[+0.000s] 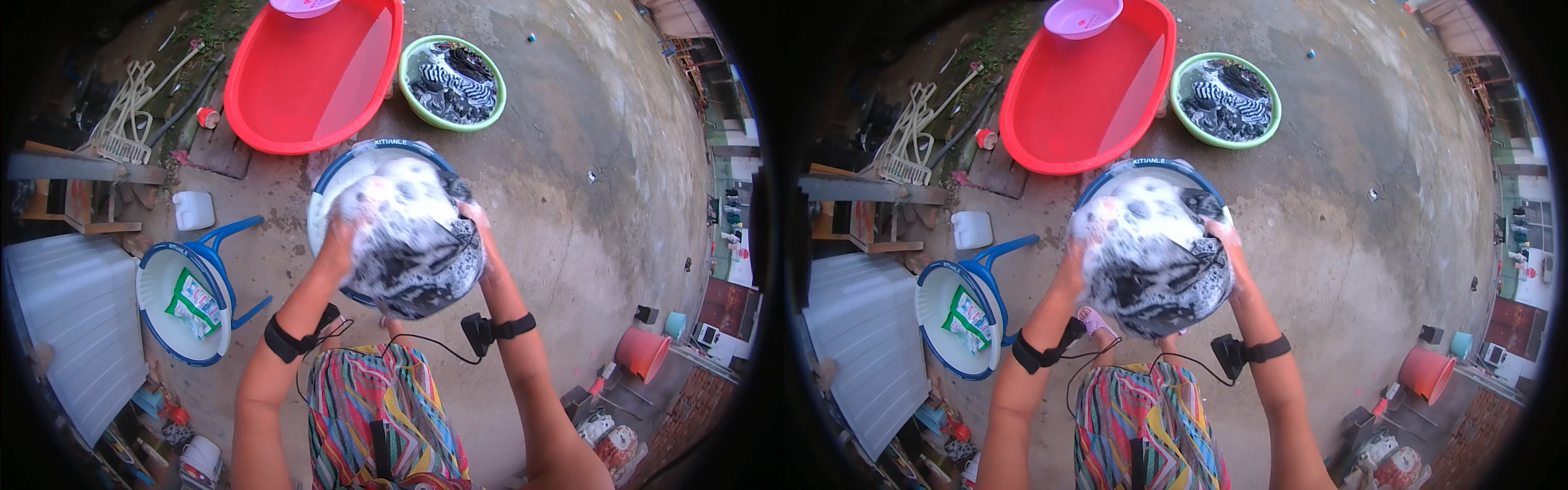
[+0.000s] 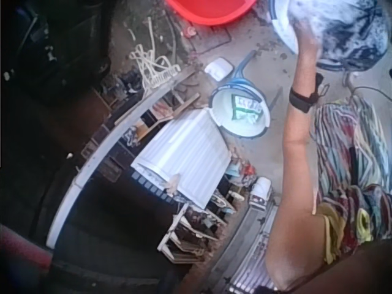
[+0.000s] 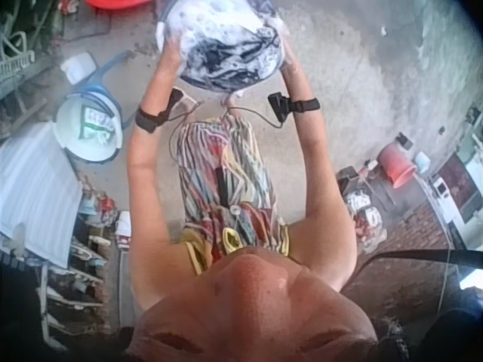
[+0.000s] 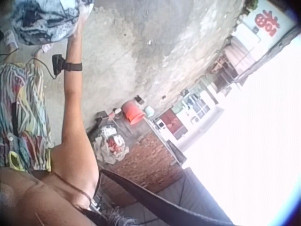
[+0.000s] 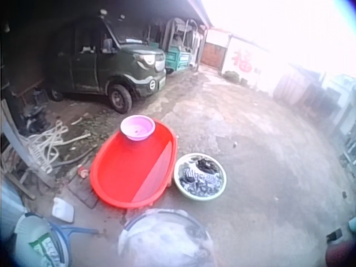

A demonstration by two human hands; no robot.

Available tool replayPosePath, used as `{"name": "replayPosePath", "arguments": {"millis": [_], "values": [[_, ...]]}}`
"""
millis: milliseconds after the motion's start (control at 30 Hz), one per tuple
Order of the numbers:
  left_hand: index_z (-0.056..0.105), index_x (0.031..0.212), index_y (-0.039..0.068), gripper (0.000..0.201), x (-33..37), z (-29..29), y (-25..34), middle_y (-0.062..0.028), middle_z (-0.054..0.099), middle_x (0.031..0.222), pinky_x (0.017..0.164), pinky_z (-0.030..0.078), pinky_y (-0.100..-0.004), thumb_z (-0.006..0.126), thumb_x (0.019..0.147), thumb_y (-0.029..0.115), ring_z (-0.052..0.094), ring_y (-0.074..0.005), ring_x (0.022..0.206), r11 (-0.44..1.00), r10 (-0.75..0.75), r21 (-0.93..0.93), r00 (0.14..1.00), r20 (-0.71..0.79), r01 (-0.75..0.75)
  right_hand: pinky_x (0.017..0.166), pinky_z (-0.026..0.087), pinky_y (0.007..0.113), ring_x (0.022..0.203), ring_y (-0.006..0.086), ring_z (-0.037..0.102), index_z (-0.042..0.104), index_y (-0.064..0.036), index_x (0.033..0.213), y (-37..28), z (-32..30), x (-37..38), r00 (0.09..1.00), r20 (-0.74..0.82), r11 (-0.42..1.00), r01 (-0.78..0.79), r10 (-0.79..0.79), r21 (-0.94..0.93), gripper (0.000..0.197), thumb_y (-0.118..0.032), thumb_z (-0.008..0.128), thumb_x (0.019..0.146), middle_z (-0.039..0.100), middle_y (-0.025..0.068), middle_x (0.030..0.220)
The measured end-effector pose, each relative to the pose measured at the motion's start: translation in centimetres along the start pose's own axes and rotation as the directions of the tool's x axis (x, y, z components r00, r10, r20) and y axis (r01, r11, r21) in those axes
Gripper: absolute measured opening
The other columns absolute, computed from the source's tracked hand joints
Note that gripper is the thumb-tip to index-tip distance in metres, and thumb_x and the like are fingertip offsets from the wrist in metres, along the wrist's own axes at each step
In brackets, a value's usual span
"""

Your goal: The person picks up dark clothing from a washing machine and puts it into a bucket of soapy water, then washes the clothes by hand.

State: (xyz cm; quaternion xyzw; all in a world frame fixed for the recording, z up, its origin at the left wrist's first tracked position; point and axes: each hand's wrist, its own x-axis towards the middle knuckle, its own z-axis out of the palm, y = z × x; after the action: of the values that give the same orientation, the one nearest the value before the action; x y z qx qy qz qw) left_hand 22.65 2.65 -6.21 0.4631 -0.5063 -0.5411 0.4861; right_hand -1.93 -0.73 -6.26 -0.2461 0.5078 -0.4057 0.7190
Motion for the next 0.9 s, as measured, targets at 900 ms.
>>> {"name": "replayPosePath", "arguments": {"millis": [900], "values": [[0.031, 0.137, 0.013, 0.083, 5.0, 4.0, -18.1, -0.0132, 0.035, 0.139, 0.104, 0.027, -0.0482, 0.068, 0.07, 0.043, 0.031, -0.033, 0.128, 0.21, -0.687, 0.954, 0.726, -0.012, 0.214, 0.102, 0.028, 0.04, 0.12, 0.0335, 0.039, 0.046, -0.0035, 0.125, 15.4, -2.7, 13.1, 0.983, 0.107, 0.046, 0.115, -0.147, -0.992, 0.041, -0.022, 0.041, 0.089, 0.044, 0.0181, 0.129]]}}
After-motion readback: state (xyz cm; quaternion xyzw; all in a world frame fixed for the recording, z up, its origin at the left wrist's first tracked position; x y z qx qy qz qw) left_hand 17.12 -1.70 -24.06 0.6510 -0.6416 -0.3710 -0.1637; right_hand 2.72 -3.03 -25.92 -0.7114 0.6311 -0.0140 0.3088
